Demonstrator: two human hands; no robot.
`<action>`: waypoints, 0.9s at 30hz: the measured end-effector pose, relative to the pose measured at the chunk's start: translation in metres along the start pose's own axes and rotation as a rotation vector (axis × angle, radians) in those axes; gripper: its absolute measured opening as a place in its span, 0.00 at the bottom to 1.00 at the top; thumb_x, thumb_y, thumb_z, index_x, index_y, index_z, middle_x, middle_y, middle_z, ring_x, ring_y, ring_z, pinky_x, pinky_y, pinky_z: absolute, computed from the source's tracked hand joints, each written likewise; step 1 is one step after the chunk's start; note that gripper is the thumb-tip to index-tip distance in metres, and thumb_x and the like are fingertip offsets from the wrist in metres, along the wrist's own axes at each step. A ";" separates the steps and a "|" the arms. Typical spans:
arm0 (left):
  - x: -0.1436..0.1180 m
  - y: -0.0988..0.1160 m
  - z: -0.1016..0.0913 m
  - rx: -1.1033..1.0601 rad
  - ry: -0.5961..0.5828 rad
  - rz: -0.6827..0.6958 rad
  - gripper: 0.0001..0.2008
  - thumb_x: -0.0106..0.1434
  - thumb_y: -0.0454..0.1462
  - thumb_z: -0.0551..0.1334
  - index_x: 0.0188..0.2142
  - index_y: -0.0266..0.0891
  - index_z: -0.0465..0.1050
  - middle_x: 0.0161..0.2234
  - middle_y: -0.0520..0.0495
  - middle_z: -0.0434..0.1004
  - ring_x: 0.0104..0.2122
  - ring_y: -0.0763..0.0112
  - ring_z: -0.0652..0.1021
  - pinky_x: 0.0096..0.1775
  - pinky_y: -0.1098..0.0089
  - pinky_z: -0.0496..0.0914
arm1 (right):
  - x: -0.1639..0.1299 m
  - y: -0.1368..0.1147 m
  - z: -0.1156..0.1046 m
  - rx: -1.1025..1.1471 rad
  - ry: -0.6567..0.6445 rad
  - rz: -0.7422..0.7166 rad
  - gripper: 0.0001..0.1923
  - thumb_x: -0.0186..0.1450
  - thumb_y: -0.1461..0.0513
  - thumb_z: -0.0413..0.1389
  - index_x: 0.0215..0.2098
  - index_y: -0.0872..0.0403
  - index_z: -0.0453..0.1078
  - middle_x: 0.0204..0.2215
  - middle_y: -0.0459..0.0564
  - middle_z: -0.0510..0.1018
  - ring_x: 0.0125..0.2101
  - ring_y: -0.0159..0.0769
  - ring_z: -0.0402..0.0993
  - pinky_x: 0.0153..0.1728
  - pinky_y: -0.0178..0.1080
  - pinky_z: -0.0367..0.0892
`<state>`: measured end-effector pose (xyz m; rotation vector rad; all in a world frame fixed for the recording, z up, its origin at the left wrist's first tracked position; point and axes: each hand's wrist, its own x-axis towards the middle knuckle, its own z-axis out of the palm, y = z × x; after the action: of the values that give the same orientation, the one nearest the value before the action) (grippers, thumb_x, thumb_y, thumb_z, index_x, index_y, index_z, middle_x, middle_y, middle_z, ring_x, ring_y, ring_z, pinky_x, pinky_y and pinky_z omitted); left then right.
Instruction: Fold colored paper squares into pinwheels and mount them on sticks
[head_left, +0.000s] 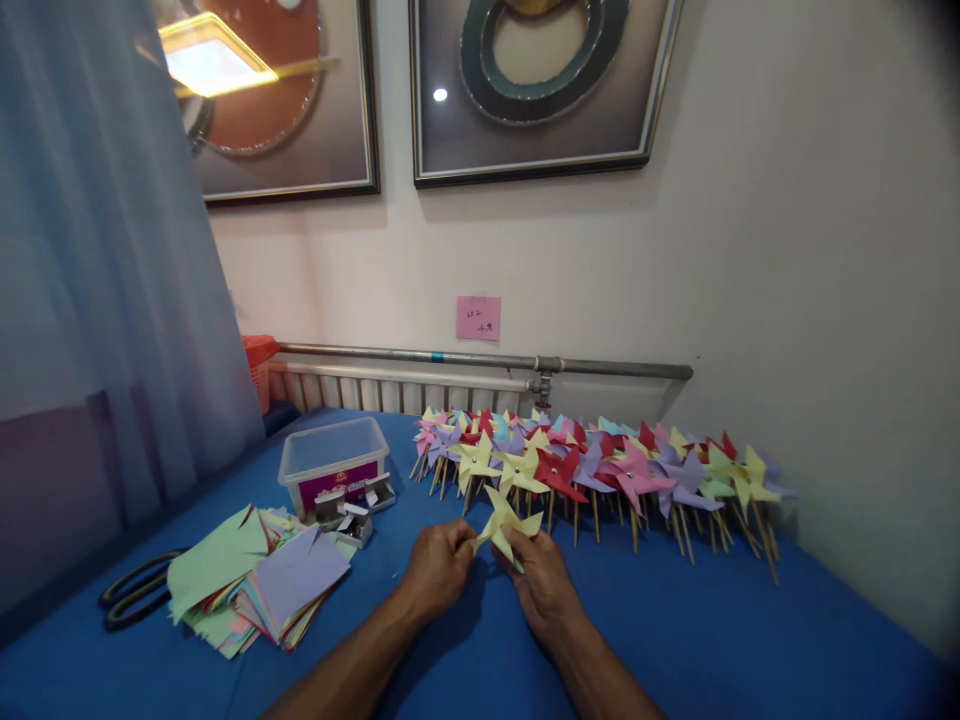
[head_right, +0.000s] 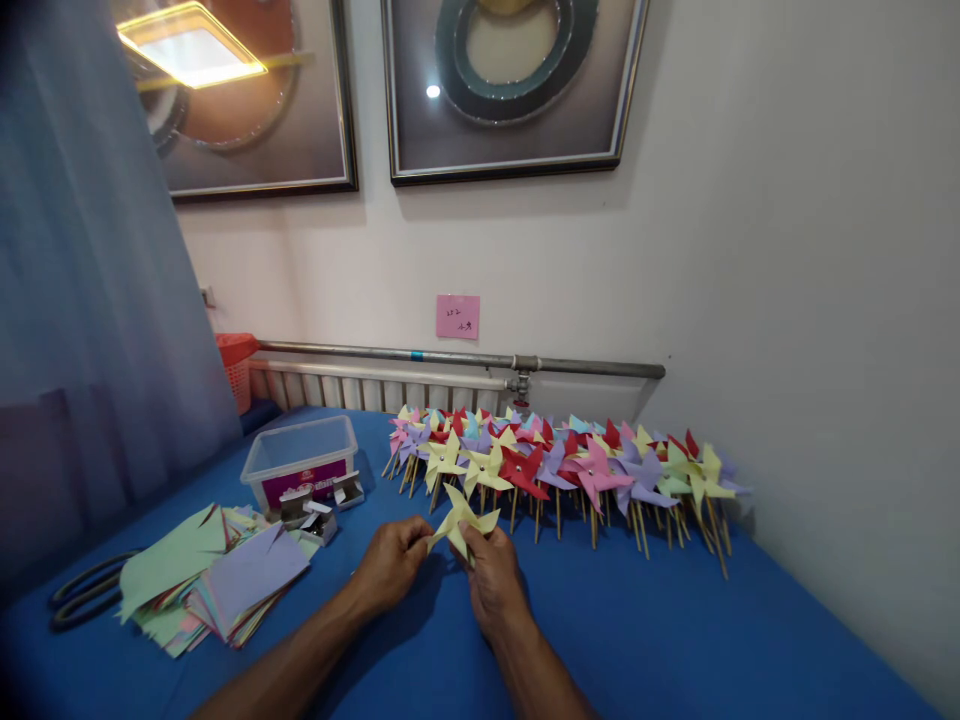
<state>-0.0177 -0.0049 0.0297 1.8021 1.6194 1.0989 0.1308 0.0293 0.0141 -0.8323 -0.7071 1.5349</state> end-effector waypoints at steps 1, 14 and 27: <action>0.000 -0.001 0.000 0.008 0.002 0.008 0.10 0.62 0.33 0.55 0.28 0.38 0.74 0.23 0.53 0.72 0.27 0.72 0.72 0.31 0.72 0.58 | 0.000 0.000 0.000 0.003 0.002 -0.001 0.21 0.39 0.58 0.76 0.29 0.54 0.76 0.29 0.48 0.84 0.34 0.43 0.79 0.32 0.39 0.71; -0.004 -0.002 0.004 0.089 0.013 0.082 0.10 0.63 0.32 0.55 0.31 0.38 0.75 0.24 0.51 0.74 0.26 0.71 0.72 0.32 0.71 0.58 | 0.002 0.002 0.000 -0.001 -0.021 -0.038 0.21 0.42 0.57 0.75 0.32 0.53 0.77 0.29 0.49 0.84 0.35 0.47 0.81 0.33 0.41 0.73; -0.005 -0.001 0.007 0.115 0.017 0.071 0.10 0.64 0.33 0.55 0.31 0.39 0.75 0.24 0.51 0.74 0.27 0.70 0.73 0.32 0.71 0.58 | 0.004 0.004 -0.002 -0.001 0.009 -0.049 0.19 0.43 0.60 0.73 0.34 0.51 0.77 0.32 0.48 0.85 0.37 0.46 0.81 0.35 0.40 0.73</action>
<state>-0.0125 -0.0078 0.0233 1.9419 1.6708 1.0745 0.1297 0.0330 0.0092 -0.8165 -0.7170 1.4868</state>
